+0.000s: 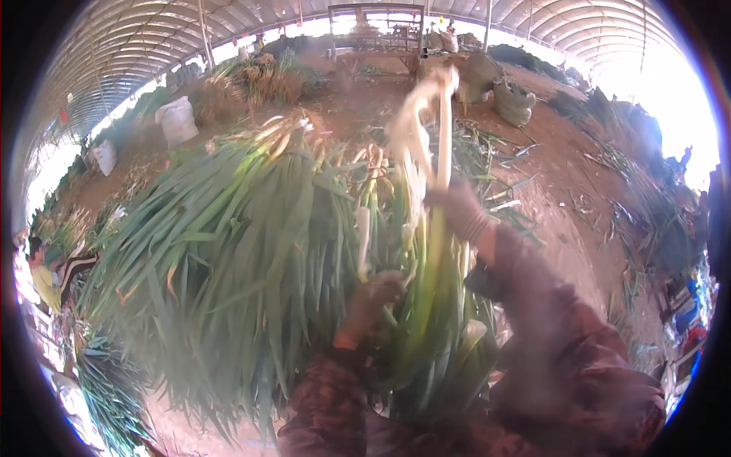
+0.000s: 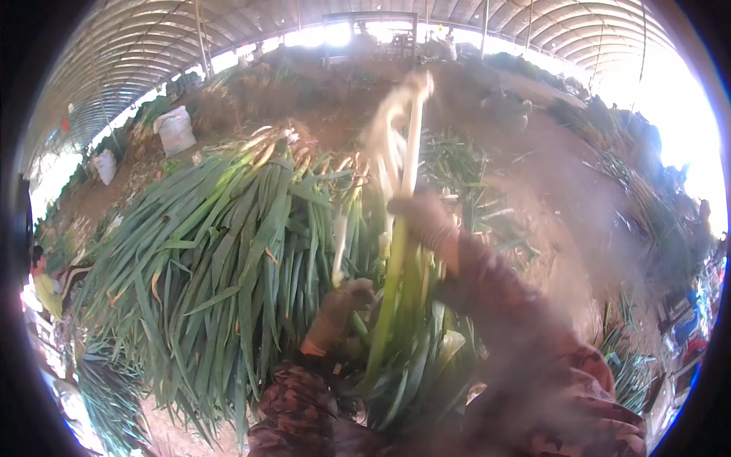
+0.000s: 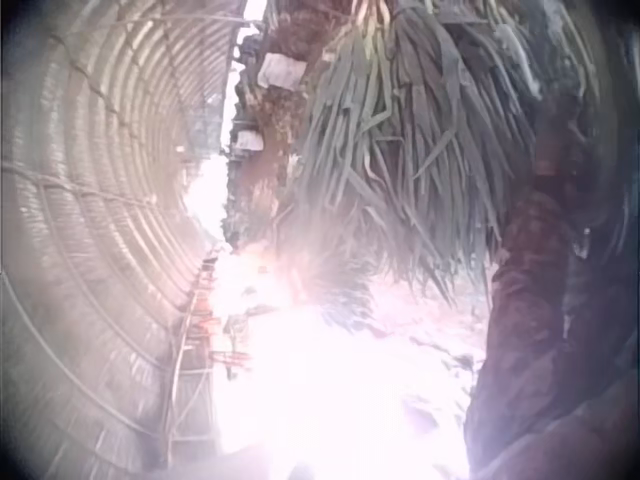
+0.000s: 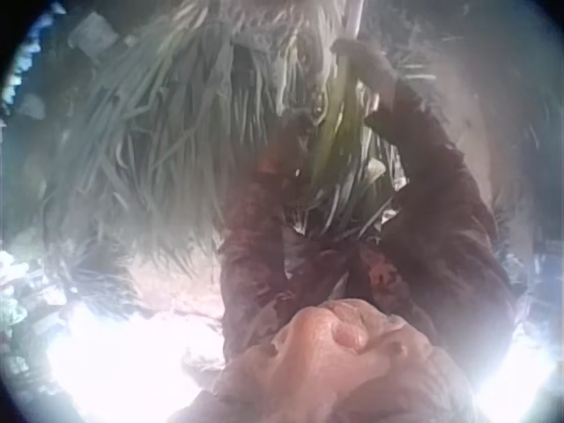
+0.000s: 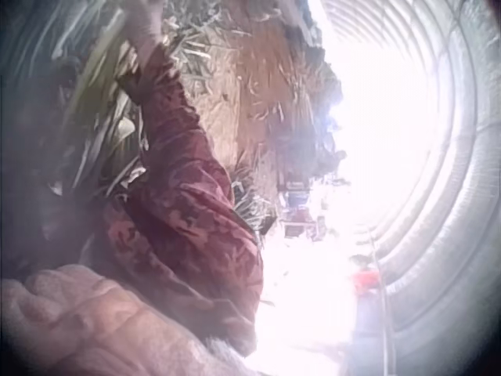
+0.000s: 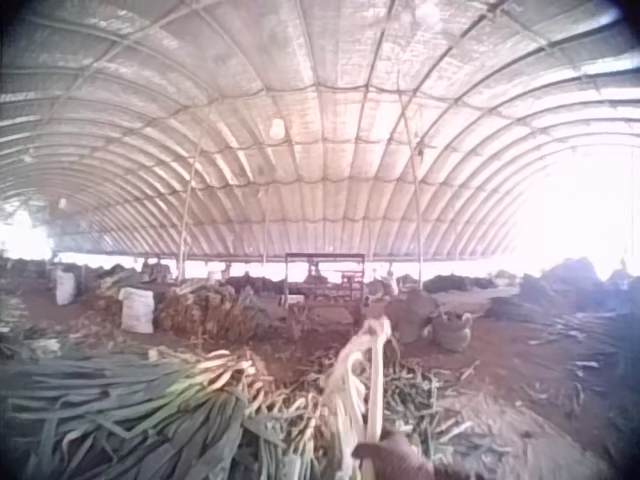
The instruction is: Sort and trim scallions or similar green onions in an agricultural processing facility.
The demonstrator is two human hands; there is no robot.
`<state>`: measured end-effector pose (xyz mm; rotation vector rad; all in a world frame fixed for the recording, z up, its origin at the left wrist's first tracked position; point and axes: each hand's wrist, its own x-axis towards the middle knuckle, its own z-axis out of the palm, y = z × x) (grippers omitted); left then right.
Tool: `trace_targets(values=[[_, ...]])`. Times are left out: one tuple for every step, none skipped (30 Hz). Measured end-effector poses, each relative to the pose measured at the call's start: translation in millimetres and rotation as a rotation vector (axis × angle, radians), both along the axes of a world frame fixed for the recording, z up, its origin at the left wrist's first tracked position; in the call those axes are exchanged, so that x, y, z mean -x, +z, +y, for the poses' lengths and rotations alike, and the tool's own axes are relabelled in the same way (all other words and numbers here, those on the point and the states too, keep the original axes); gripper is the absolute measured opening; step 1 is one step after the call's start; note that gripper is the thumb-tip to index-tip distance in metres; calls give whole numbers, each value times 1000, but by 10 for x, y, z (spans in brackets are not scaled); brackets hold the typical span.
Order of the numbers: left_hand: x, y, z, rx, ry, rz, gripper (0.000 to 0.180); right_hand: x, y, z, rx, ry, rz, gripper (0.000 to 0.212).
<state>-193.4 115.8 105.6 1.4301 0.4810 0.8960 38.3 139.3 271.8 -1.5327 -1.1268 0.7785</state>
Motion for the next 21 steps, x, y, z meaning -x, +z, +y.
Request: trace_targets(values=[[14,-25,51,62,64,-62,39,-145,361,83,35,-21,-109,38],[15,-43,97,123,131,-122,37,-296,692,193,67,-40,-215,35],[-1,-39,141,116,137,-100,39,-537,945,326,-2,-7,-280,35],[118,-39,168,110,170,-51,41,-646,1083,506,-71,48,-317,35],[-80,12,198,99,131,-65,43,-788,1576,349,-47,58,-437,36],[-82,-14,210,85,166,-37,49,-750,1855,233,-17,112,-507,38],[-91,-50,190,75,207,-12,55,-660,2004,119,-4,138,-604,37],[-135,-84,156,72,243,2,61,-563,2151,-26,16,159,-713,37],[-159,-101,153,17,320,-18,67,-518,2220,-125,37,178,-822,36],[-51,-120,123,-37,409,-11,73,-504,2107,-155,24,187,-886,38],[76,-131,94,-93,499,-2,80,-494,1920,-182,8,197,-947,40],[-146,-57,91,-167,527,-45,84,-601,1900,-421,28,134,-1077,42],[-28,57,61,-252,615,-17,88,-643,1668,-477,17,135,-1141,44],[-177,212,13,-324,665,-42,93,-741,1604,-681,33,95,-1252,45],[-289,425,-69,-313,609,-122,104,-858,1457,-852,112,93,-1272,50],[-330,582,-58,-407,667,-89,107,-878,1315,-989,176,110,-1278,56],[-403,700,-40,-491,721,-59,110,-837,1227,-1134,182,122,-1318,60],[-503,830,-28,-569,772,-32,112,-776,1180,-1309,196,134,-1363,65],[-323,1064,-41,-625,808,102,114,-633,947,-1288,158,212,-1344,71],[-727,1287,-22,-625,757,53,116,-656,1111,-1599,312,159,-1394,73],[-471,1395,71,-690,849,163,111,-468,874,-1466,316,273,-1294,75]])
